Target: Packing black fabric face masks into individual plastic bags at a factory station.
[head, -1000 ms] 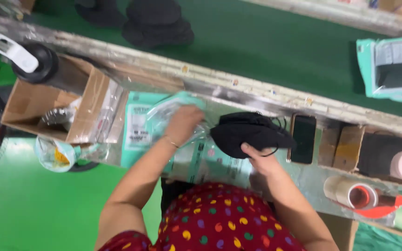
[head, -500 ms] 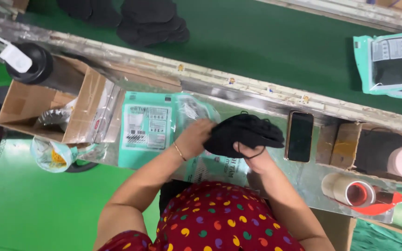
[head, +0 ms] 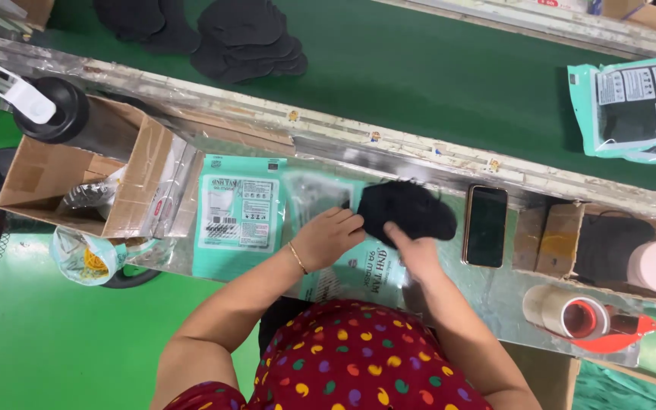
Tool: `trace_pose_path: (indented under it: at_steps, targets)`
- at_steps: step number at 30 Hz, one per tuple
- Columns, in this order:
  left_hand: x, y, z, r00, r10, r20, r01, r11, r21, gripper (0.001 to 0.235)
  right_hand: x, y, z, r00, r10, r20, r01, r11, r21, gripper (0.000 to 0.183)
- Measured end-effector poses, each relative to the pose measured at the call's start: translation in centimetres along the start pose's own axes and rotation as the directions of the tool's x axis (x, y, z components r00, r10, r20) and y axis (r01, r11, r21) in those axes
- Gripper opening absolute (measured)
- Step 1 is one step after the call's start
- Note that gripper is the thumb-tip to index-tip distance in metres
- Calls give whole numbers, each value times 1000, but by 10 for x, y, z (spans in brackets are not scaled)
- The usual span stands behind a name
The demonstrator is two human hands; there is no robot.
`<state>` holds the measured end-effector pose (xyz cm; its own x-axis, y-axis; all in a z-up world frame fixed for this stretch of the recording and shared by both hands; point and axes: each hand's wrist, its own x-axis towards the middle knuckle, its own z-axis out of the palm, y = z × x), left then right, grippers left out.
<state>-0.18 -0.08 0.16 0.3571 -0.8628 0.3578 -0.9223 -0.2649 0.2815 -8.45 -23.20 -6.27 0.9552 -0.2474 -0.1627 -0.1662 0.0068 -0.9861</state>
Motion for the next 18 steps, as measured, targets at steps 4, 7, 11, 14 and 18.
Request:
trace_pose_path:
  at_steps: [4, 7, 11, 14, 18]
  targets:
    - [4, 3, -3, 1000, 28, -7, -28, 999, -24, 22, -6, 7, 1, 987, 9, 162, 16, 988, -153, 33]
    - [19, -1, -28, 984, -42, -171, 26, 995, -98, 32, 0, 9, -1, 975, 99, 197, -99, 995, -8, 38]
    - [15, -4, -26, 861, -350, -368, 302, 936, -182, 20, -7, -28, 6, 942, 95, 322, -69, 993, -92, 40]
    - [14, -8, -19, 836, -460, -300, 381, 879, -286, 10, -1, -59, 12, 849, -128, 513, 345, 869, -354, 40]
    - [9, -15, -13, 803, -578, -143, 468, 761, -449, 6, -7, -13, 5, 858, -77, 508, 129, 989, -68, 39]
